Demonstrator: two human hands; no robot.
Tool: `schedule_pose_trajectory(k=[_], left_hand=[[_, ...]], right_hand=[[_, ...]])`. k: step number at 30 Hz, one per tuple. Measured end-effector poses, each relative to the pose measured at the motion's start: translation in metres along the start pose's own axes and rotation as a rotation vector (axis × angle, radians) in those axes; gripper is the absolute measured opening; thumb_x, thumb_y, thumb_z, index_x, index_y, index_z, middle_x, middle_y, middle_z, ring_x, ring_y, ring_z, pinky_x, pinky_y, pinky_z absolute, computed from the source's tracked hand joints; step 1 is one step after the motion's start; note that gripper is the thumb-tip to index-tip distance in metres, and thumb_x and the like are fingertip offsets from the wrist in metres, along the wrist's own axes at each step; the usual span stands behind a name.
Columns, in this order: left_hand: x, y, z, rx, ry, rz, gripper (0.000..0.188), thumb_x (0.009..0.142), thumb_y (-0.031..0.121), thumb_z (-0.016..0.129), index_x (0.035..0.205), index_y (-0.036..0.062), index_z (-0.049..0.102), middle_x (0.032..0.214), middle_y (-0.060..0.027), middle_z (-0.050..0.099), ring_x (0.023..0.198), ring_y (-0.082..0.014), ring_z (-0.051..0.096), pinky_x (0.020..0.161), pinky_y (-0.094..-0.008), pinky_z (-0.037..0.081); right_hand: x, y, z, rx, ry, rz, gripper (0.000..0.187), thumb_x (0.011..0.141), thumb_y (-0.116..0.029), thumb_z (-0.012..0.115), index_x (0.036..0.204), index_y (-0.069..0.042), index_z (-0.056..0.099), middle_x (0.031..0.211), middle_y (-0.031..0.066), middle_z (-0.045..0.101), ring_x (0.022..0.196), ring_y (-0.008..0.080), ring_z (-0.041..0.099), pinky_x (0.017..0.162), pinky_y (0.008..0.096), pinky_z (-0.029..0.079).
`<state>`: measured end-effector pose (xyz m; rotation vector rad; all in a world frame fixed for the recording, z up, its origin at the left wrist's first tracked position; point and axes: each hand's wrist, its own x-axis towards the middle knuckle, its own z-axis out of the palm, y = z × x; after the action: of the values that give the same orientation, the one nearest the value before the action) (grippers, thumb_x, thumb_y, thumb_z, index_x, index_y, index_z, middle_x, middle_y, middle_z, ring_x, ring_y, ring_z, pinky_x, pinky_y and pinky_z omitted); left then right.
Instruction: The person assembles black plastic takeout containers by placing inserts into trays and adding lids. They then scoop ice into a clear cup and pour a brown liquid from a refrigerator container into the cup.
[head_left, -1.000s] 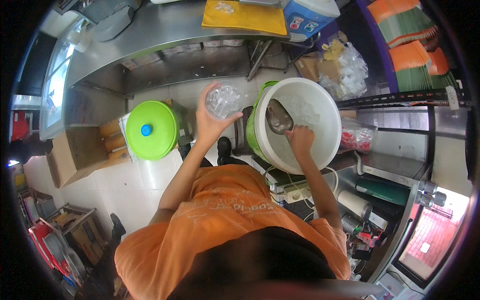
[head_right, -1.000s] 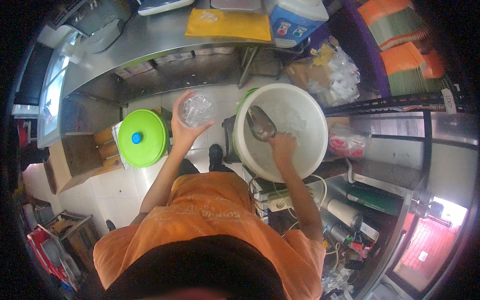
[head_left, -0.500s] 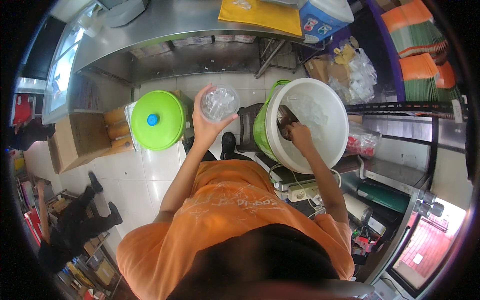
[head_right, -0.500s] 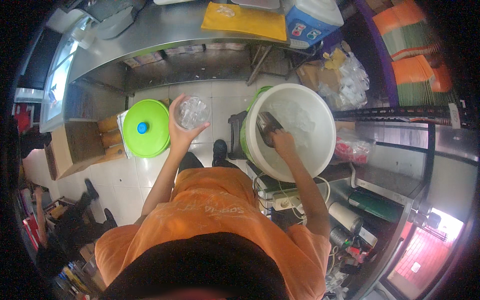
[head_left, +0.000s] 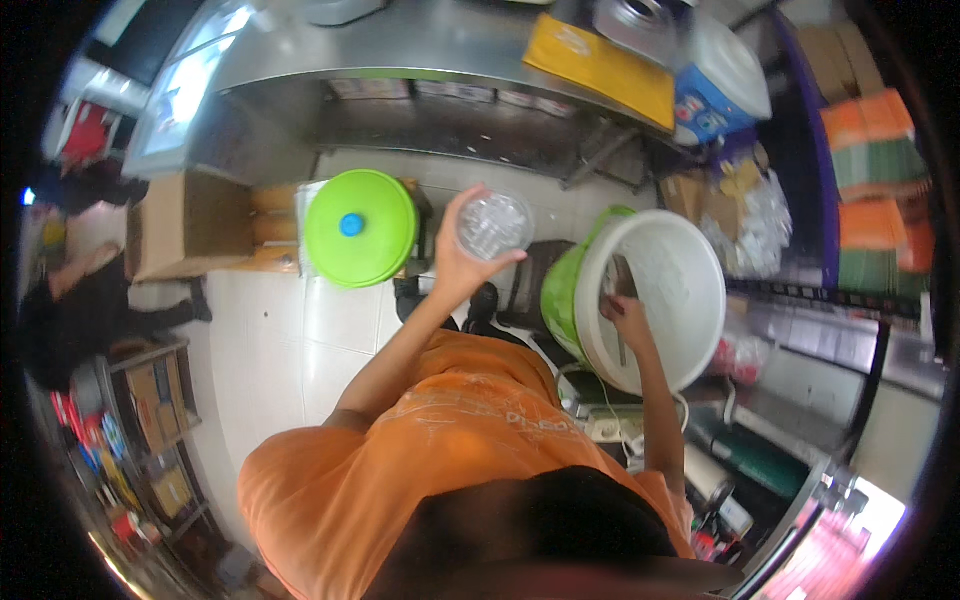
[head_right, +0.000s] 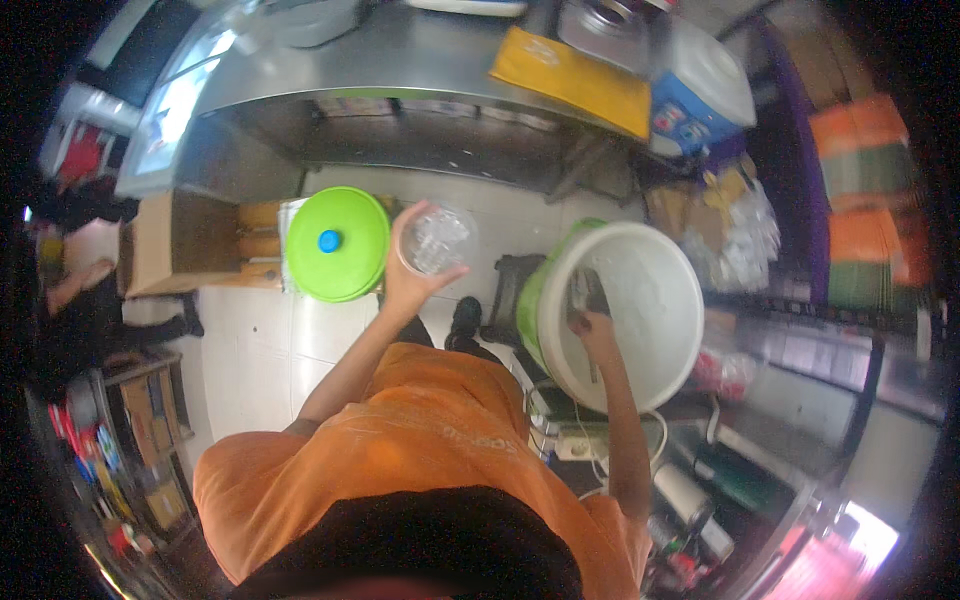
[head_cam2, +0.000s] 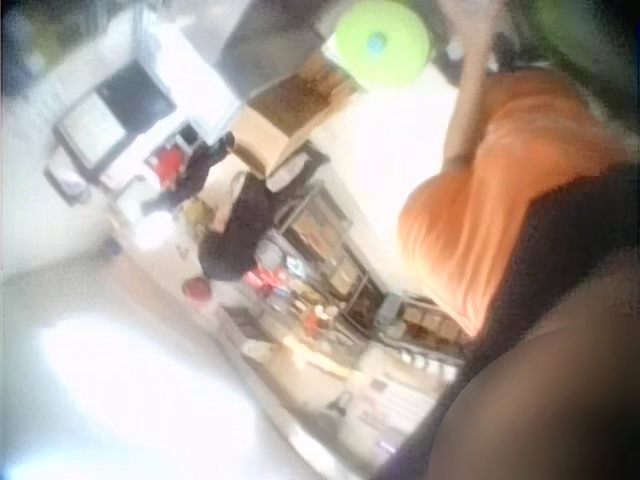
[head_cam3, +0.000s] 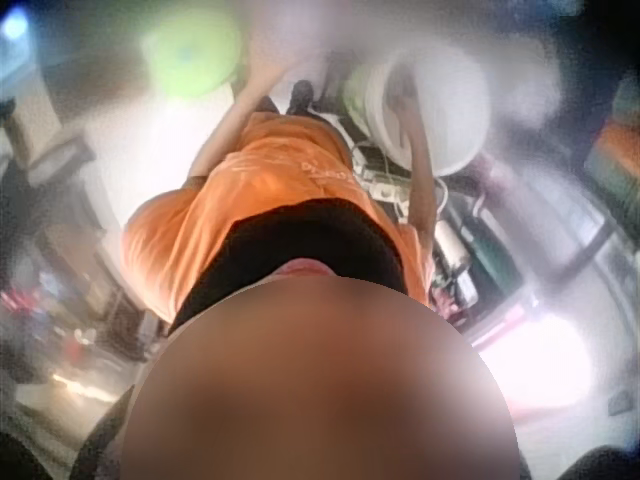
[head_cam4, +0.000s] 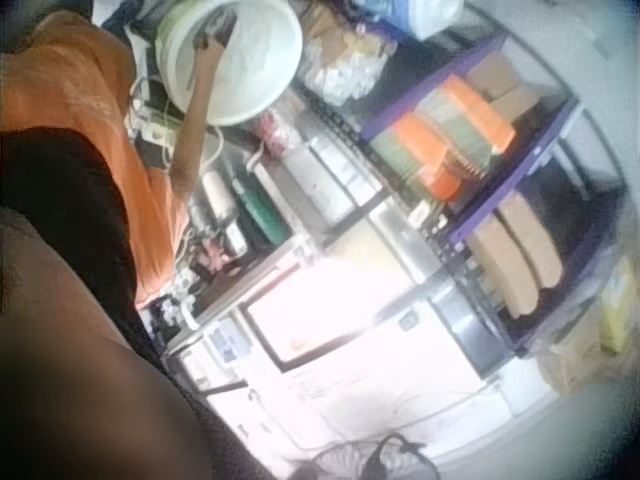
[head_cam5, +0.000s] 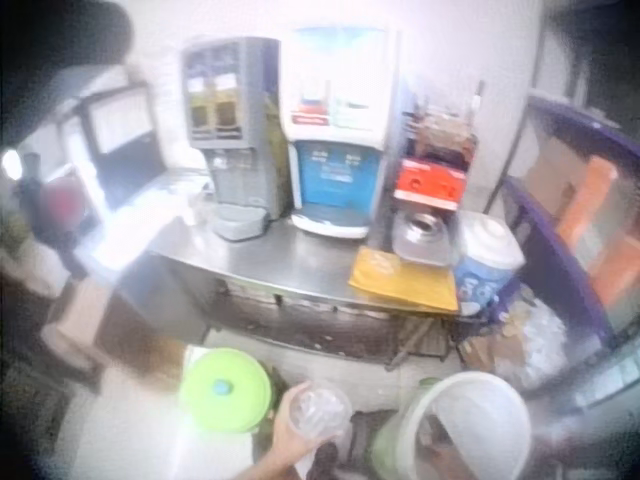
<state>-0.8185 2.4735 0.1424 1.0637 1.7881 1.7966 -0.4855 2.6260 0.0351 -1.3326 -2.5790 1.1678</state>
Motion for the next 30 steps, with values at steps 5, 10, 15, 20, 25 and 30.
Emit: schedule_pose_trajectory(k=[5, 10, 15, 20, 25, 30], left_hand=[[-0.002, 0.005, -0.016, 0.085, 0.126, 0.175, 0.097, 0.053, 0.023, 0.094, 0.133, 0.0017, 0.043, 0.124, -0.0133, 0.056, 0.116, -0.0249, 0.055, 0.102, -0.0368, 0.041], [0.004, 0.007, -0.028, 0.01, 0.239, 0.085, 0.097, 0.053, 0.023, 0.094, 0.133, 0.0024, 0.043, 0.125, -0.0126, 0.056, 0.118, -0.0235, 0.054, 0.102, -0.0368, 0.042], [0.01, 0.002, -0.05, 0.026, 0.357, 0.055, 0.096, 0.054, 0.022, 0.094, 0.133, 0.0027, 0.043, 0.124, -0.0124, 0.056, 0.117, -0.0233, 0.054, 0.101, -0.0361, 0.042], [0.017, -0.006, -0.079, 0.022, 0.425, 0.02, 0.097, 0.053, 0.023, 0.094, 0.133, 0.0028, 0.043, 0.123, -0.0121, 0.056, 0.117, -0.0234, 0.054, 0.102, -0.0365, 0.042], [0.028, -0.01, -0.127, 0.116, 0.471, 0.033, 0.096, 0.054, 0.021, 0.093, 0.134, 0.0036, 0.042, 0.125, -0.0121, 0.055, 0.119, -0.0235, 0.052, 0.103, -0.0374, 0.041], [0.036, -0.017, -0.201, 0.228, 0.616, 0.046, 0.094, 0.056, 0.023, 0.092, 0.134, 0.0034, 0.042, 0.128, -0.0124, 0.053, 0.122, -0.0259, 0.05, 0.107, -0.0379, 0.038]], right_hand=[[-0.009, 0.002, -0.002, 0.0, 0.029, 0.05, 0.029, 0.073, -0.012, 0.073, 0.099, 0.0, 0.069, 0.083, 0.0171, 0.07, 0.075, 0.0274, 0.066, 0.071, 0.0375, 0.051], [-0.012, 0.011, -0.003, 0.123, 0.014, 0.118, 0.021, 0.07, 0.004, 0.072, 0.089, 0.003, 0.065, 0.078, 0.0106, 0.068, 0.072, 0.0173, 0.066, 0.067, 0.0303, 0.054], [-0.017, 0.029, -0.001, 0.062, 0.024, 0.121, 0.018, 0.072, 0.005, 0.07, 0.089, 0.003, 0.065, 0.077, 0.0085, 0.067, 0.072, 0.016, 0.065, 0.068, 0.0281, 0.054], [-0.033, -0.012, -0.036, 0.523, 0.104, 0.225, 0.014, 0.082, -0.004, 0.065, 0.095, 0.002, 0.064, 0.091, 0.0086, 0.067, 0.08, 0.0153, 0.062, 0.074, 0.0275, 0.051], [-0.02, -0.165, -0.096, 1.216, 0.381, -0.038, 0.029, 0.092, -0.015, 0.058, 0.116, 0.001, 0.056, 0.114, 0.0117, 0.059, 0.095, 0.0206, 0.058, 0.083, 0.0376, 0.048], [-0.001, -0.374, -0.073, 1.517, -0.299, -0.363, 0.025, 0.087, -0.027, 0.068, 0.101, -0.008, 0.06, 0.114, 0.0069, 0.051, 0.104, 0.0207, 0.045, 0.084, 0.0391, 0.041]])
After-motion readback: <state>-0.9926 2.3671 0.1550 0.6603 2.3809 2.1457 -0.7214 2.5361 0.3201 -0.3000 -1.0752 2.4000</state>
